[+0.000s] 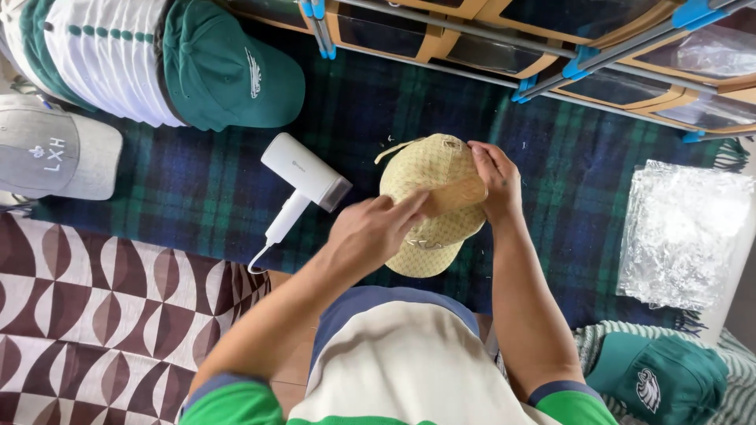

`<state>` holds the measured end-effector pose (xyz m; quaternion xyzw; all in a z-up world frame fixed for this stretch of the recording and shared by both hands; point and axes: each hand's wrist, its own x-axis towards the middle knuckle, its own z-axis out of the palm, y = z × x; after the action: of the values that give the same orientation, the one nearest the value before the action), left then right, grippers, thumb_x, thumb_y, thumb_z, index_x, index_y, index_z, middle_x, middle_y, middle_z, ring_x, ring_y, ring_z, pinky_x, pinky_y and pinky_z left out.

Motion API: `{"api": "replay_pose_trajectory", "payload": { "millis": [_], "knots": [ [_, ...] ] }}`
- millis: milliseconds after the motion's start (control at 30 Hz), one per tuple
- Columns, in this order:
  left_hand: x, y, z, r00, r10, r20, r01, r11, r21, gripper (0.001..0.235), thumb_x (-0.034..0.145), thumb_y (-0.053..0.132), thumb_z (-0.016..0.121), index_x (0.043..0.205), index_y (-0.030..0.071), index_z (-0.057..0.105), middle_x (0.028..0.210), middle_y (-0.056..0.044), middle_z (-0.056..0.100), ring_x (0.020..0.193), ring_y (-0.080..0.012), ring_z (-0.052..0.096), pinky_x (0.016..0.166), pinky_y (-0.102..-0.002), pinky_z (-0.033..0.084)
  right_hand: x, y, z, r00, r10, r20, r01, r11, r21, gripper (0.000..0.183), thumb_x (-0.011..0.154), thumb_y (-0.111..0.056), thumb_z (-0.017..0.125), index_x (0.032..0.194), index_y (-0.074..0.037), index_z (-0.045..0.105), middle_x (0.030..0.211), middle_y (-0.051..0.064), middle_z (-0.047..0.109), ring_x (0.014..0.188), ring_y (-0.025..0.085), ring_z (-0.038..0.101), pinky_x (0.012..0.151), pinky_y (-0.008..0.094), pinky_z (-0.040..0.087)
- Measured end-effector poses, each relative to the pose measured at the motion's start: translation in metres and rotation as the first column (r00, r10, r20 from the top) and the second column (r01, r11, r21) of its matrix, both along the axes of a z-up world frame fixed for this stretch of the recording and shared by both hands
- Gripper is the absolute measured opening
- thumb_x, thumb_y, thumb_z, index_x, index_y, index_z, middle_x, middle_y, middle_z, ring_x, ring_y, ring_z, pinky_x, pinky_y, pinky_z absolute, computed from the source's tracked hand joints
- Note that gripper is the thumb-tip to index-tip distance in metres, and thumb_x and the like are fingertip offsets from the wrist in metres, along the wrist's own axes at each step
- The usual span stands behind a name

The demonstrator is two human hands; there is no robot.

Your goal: The person uses a brush to clean a beige baseball cap, focusing on the crown and brim. The person holds the cap with one hand while brushing with the other, rotating the cap to access different areas. A hairdryer and other caps are visible on the table.

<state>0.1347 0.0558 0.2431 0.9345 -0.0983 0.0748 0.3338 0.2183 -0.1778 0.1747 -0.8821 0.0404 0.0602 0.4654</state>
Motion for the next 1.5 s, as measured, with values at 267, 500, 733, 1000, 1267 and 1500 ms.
{"api": "replay_pose_trajectory", "payload": {
  "millis": [267, 500, 733, 1000, 1267, 1500],
  "knots": [
    [0.117, 0.048, -0.186, 0.768, 0.15, -0.622, 0.029, 0.963, 0.269, 0.03, 0.096, 0.042, 0.054, 0.121, 0.03, 0.065, 0.092, -0.004, 0.076, 0.089, -0.0319, 0.076, 0.074, -0.043, 0.062, 0.001, -0.004, 0.004, 0.961, -0.173, -0.215, 0.207, 0.967, 0.147, 0.038, 0.103, -0.048, 0.055, 0.123, -0.023, 0.076, 0.122, 0.015, 0.07, 0.123, 0.033, 0.063, 0.102, 0.048, 0.05],
    [0.108, 0.024, -0.051, 0.918, -0.062, -0.391, -0.037, 0.97, -0.242, 0.025, 0.101, 0.046, 0.06, 0.109, 0.025, 0.069, 0.109, 0.002, 0.076, 0.101, -0.031, 0.072, 0.079, -0.045, 0.06, 0.005, 0.003, 0.008, 0.953, -0.219, -0.209, 0.254, 0.954, 0.159, 0.035, 0.104, -0.04, 0.056, 0.119, -0.017, 0.078, 0.112, 0.017, 0.073, 0.112, 0.032, 0.067, 0.093, 0.047, 0.054],
    [0.102, 0.036, -0.07, 0.893, 0.038, -0.449, -0.026, 0.999, 0.034, 0.03, 0.103, 0.044, 0.054, 0.119, 0.022, 0.068, 0.094, -0.01, 0.076, 0.087, -0.0354, 0.073, 0.071, -0.05, 0.059, 0.005, -0.002, 0.007, 0.958, -0.169, -0.231, 0.206, 0.968, 0.146, 0.039, 0.106, -0.047, 0.054, 0.124, -0.02, 0.076, 0.115, 0.02, 0.071, 0.115, 0.04, 0.065, 0.095, 0.053, 0.052],
    [0.078, 0.027, -0.084, 0.985, -0.146, -0.097, 0.146, 0.989, 0.001, 0.027, 0.1, 0.029, 0.054, 0.116, 0.014, 0.07, 0.084, -0.019, 0.07, 0.075, -0.045, 0.068, 0.058, -0.056, 0.055, 0.007, 0.0, 0.0, 0.951, -0.213, -0.225, 0.254, 0.951, 0.174, 0.035, 0.107, -0.04, 0.055, 0.12, -0.016, 0.076, 0.109, 0.018, 0.073, 0.107, 0.031, 0.067, 0.09, 0.048, 0.054],
    [0.096, 0.03, -0.061, 0.898, 0.113, -0.425, -0.11, 0.993, 0.033, 0.03, 0.106, 0.046, 0.046, 0.117, 0.023, 0.063, 0.079, -0.014, 0.07, 0.077, -0.0433, 0.071, 0.06, -0.055, 0.055, 0.003, 0.005, 0.015, 0.957, -0.208, -0.204, 0.244, 0.956, 0.166, 0.034, 0.104, -0.041, 0.056, 0.12, -0.021, 0.078, 0.111, 0.017, 0.073, 0.114, 0.036, 0.066, 0.096, 0.049, 0.052],
    [0.093, 0.016, -0.031, 0.961, 0.037, -0.273, 0.029, 0.972, 0.234, 0.027, 0.102, 0.046, 0.045, 0.11, 0.028, 0.064, 0.074, -0.007, 0.068, 0.074, -0.0369, 0.073, 0.066, -0.053, 0.059, 0.0, -0.005, 0.01, 0.965, -0.204, -0.168, 0.226, 0.966, 0.126, 0.033, 0.104, -0.04, 0.057, 0.117, -0.019, 0.078, 0.112, 0.016, 0.073, 0.113, 0.034, 0.067, 0.095, 0.047, 0.053]
  ]
}}
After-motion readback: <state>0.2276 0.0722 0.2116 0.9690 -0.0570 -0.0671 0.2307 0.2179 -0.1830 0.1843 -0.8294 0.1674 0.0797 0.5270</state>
